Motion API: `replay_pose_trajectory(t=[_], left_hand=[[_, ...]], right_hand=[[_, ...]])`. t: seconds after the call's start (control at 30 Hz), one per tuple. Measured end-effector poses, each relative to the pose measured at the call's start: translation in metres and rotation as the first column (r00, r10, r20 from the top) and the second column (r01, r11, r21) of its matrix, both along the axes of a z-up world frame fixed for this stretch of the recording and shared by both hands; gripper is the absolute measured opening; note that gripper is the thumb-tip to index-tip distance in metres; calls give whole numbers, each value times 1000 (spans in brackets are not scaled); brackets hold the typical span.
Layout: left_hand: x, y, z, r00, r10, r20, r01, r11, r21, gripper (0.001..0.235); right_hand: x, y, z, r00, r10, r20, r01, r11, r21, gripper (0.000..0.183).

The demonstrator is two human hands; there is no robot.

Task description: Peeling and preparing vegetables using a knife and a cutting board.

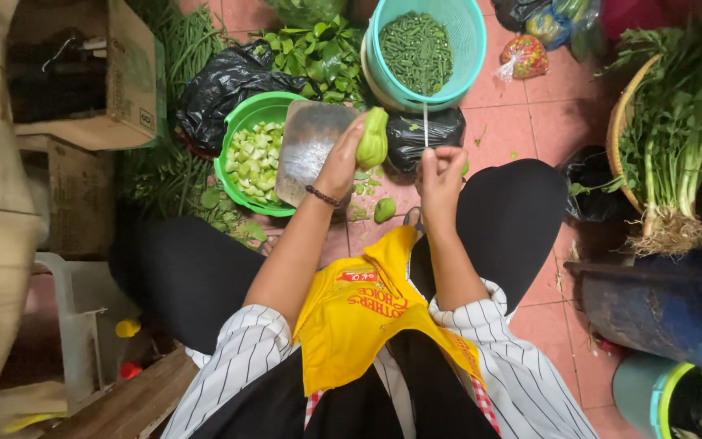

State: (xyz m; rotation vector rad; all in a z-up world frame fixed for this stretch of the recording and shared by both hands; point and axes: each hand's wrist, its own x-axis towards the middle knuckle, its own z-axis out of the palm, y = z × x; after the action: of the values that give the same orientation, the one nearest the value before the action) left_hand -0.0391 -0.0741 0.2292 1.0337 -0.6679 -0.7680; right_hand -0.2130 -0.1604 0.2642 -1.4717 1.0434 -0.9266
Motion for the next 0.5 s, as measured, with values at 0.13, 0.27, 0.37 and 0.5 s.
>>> replay_pose_trajectory(t=[0.13, 0.27, 0.37, 0.5], left_hand=[[-7, 8, 33, 991, -113, -76, 107, 991, -80, 46], [-4, 6, 27, 989, -17, 148, 36, 992, -122, 60], [-9, 4, 29, 975, 33, 220, -1, 989, -147, 53], [-11, 7, 38, 903, 164, 398, -117, 983, -140, 50]], right_hand=[[4, 6, 14, 975, 166, 145, -158, 985, -65, 22], [4, 11, 19, 900, 350, 260, -330, 937, -115, 40], [6, 29, 50, 898, 403, 176, -359, 903, -237, 44], [7, 30, 23, 897, 434, 78, -408, 884, -227, 47]])
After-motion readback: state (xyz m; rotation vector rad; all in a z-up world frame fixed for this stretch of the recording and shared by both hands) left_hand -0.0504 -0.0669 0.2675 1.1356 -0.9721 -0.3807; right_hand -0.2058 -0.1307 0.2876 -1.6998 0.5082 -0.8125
